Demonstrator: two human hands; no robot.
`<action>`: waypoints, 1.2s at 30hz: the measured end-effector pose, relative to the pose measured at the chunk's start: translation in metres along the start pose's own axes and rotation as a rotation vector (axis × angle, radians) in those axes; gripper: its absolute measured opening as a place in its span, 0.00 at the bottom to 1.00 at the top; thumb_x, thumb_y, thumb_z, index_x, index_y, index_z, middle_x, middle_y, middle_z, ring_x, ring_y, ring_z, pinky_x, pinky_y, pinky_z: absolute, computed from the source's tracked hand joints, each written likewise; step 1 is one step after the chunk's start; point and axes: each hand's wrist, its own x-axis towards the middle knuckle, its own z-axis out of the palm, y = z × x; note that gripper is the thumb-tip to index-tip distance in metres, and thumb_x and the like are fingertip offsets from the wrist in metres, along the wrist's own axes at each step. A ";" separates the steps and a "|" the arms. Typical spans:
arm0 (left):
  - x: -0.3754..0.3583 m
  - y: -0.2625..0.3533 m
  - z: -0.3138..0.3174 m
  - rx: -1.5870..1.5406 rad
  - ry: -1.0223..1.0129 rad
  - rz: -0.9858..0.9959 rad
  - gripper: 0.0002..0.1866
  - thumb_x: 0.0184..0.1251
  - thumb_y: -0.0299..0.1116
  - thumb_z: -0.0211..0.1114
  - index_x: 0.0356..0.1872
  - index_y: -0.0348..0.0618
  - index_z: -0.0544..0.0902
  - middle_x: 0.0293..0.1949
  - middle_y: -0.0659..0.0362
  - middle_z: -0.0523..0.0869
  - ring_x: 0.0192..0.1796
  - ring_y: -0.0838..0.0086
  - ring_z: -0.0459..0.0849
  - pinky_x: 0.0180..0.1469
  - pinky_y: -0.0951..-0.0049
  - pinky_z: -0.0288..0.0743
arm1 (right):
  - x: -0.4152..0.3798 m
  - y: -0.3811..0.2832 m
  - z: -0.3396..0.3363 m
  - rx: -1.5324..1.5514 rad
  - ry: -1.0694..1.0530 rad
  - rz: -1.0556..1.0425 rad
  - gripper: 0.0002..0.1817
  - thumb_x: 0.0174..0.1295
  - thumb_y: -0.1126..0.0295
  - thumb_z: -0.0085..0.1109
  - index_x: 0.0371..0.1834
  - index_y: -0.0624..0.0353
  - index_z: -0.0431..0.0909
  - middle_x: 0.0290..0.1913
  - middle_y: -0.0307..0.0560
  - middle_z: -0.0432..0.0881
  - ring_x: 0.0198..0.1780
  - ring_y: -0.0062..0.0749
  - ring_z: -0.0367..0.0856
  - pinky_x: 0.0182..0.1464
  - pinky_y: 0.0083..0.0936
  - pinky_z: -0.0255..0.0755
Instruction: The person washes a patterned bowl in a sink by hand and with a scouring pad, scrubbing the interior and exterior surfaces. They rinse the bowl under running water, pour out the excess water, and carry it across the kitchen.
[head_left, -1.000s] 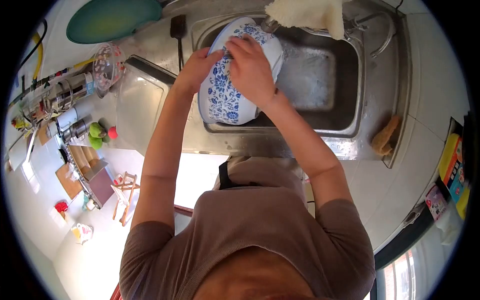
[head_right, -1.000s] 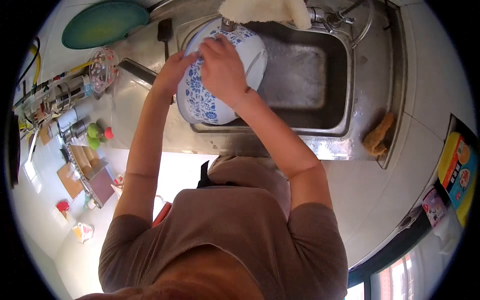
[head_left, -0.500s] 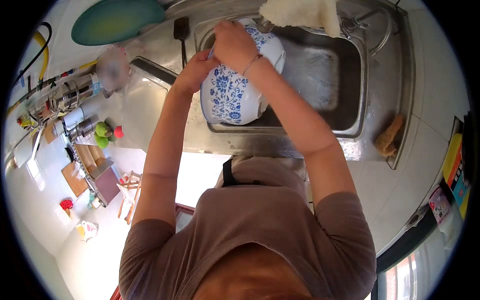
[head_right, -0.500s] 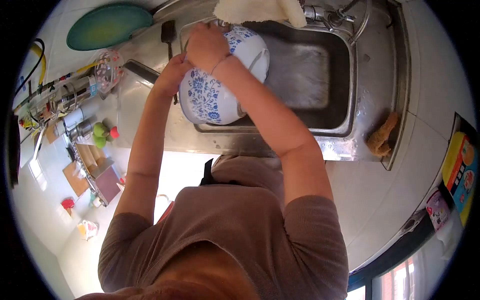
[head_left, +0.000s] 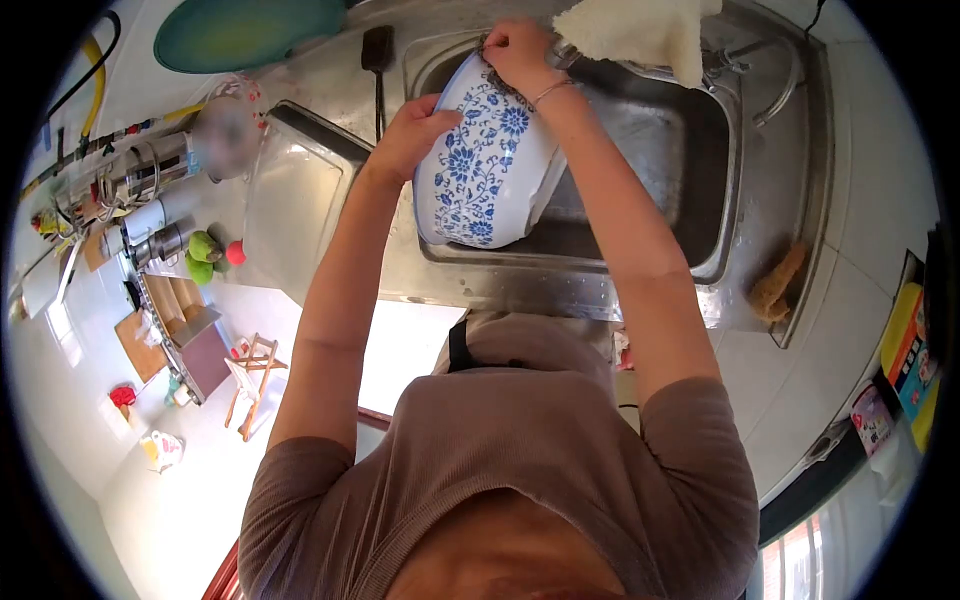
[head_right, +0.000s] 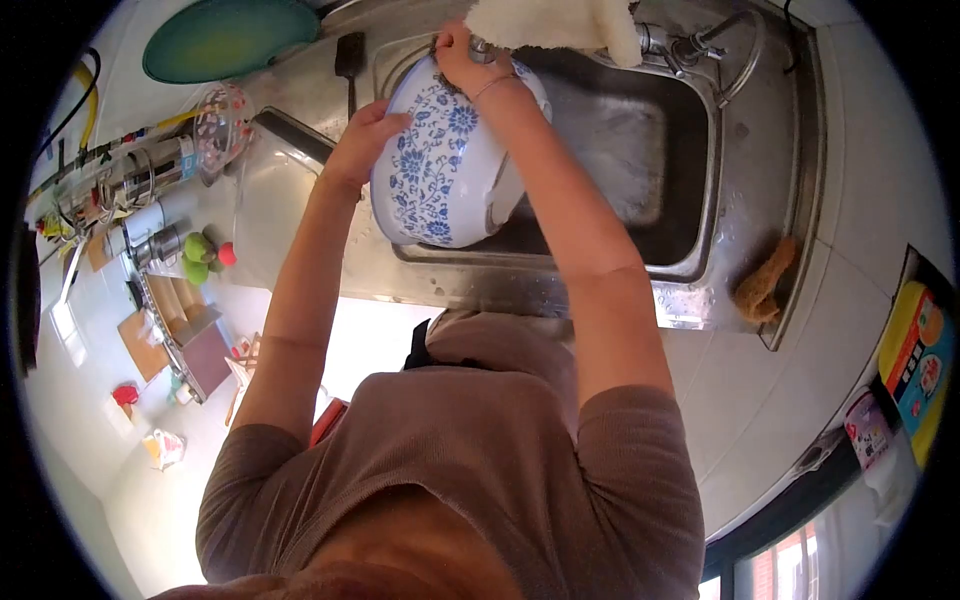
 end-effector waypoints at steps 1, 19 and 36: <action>0.004 -0.006 -0.004 -0.011 -0.005 0.016 0.12 0.58 0.28 0.59 0.42 0.32 0.78 0.32 0.58 0.83 0.31 0.78 0.82 0.35 0.78 0.76 | 0.004 -0.001 -0.004 0.051 -0.116 0.110 0.03 0.44 0.75 0.60 0.19 0.61 0.75 0.36 0.49 0.79 0.41 0.46 0.76 0.45 0.33 0.70; 0.006 0.000 -0.011 0.024 -0.016 -0.087 0.19 0.58 0.29 0.61 0.49 0.30 0.75 0.39 0.53 0.84 0.37 0.72 0.83 0.41 0.76 0.78 | -0.056 0.018 -0.044 0.019 0.163 0.129 0.07 0.52 0.70 0.56 0.30 0.60 0.82 0.39 0.55 0.78 0.42 0.49 0.77 0.47 0.37 0.71; 0.004 -0.016 0.037 0.110 -0.070 -0.071 0.13 0.62 0.29 0.60 0.45 0.32 0.77 0.36 0.56 0.84 0.35 0.75 0.82 0.41 0.74 0.77 | -0.001 0.038 -0.039 -0.346 -0.032 -0.030 0.16 0.57 0.58 0.51 0.41 0.56 0.79 0.44 0.56 0.80 0.46 0.50 0.78 0.48 0.38 0.71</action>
